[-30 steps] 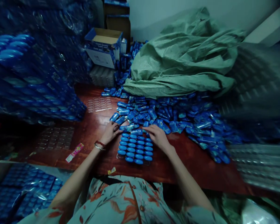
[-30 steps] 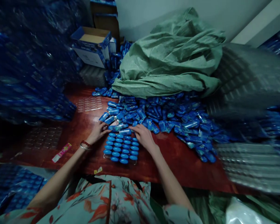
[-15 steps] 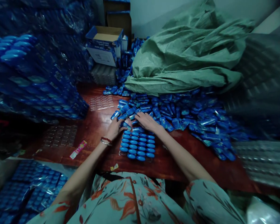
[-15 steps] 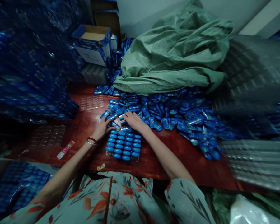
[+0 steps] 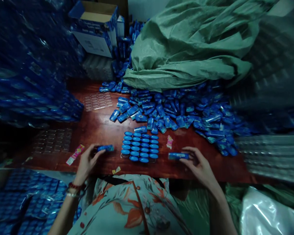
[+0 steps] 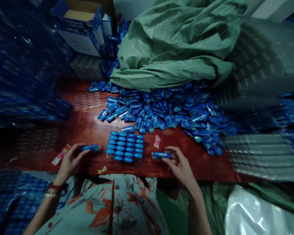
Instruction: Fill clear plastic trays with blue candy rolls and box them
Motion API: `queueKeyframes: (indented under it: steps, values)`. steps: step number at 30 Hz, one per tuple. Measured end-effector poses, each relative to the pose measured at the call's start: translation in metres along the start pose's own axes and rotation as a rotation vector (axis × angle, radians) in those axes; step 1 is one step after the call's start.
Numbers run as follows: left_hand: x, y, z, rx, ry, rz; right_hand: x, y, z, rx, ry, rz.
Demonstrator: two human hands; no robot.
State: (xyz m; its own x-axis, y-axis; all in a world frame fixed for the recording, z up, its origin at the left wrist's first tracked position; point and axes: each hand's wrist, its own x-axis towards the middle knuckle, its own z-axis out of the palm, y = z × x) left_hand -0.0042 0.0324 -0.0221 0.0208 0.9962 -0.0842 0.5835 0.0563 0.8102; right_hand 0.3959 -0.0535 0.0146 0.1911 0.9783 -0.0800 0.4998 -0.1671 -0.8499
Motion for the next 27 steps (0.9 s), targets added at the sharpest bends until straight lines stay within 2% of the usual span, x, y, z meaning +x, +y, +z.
queueKeyframes:
  steps: [2, 4, 6, 8, 11, 14, 18, 21, 23, 27]
  values:
    - [-0.026, 0.003, 0.001, -0.01, -0.032, -0.022, -0.023, 0.004, 0.018, -0.025, 0.021, 0.002]
    - [-0.043, 0.008, 0.012, -0.013, -0.001, 0.002, -0.033, 0.006, 0.045, -0.064, 0.064, -0.09]
    - [-0.051, 0.013, 0.027, 0.01, 0.049, 0.083, -0.036, 0.009, 0.068, -0.096, 0.079, -0.248]
    - [-0.051, 0.015, 0.039, 0.077, 0.036, 0.242, -0.034, 0.013, 0.082, -0.161, 0.05, -0.417]
    - [-0.045, 0.016, 0.044, 0.253, -0.101, 0.546, -0.032, 0.013, 0.081, -0.362, -0.071, -0.561]
    - [-0.038, 0.019, 0.037, 0.447, -0.207, 0.78, -0.03, -0.001, 0.07, -0.577, -0.216, -0.587]
    - [-0.03, 0.035, 0.03, 0.632, -0.363, 0.933, -0.022, -0.024, 0.065, -0.755, -0.356, -0.618]
    - [-0.023, 0.047, 0.032, 0.688, -0.489, 0.996, -0.019, -0.033, 0.071, -0.841, -0.384, -0.655]
    - [-0.02, 0.05, 0.034, 0.704, -0.49, 1.023, -0.02, -0.036, 0.075, -0.9, -0.367, -0.648]
    - [-0.021, 0.043, 0.039, 0.69, -0.348, 1.018, -0.024, -0.044, 0.08, -0.961, -0.346, -0.601]
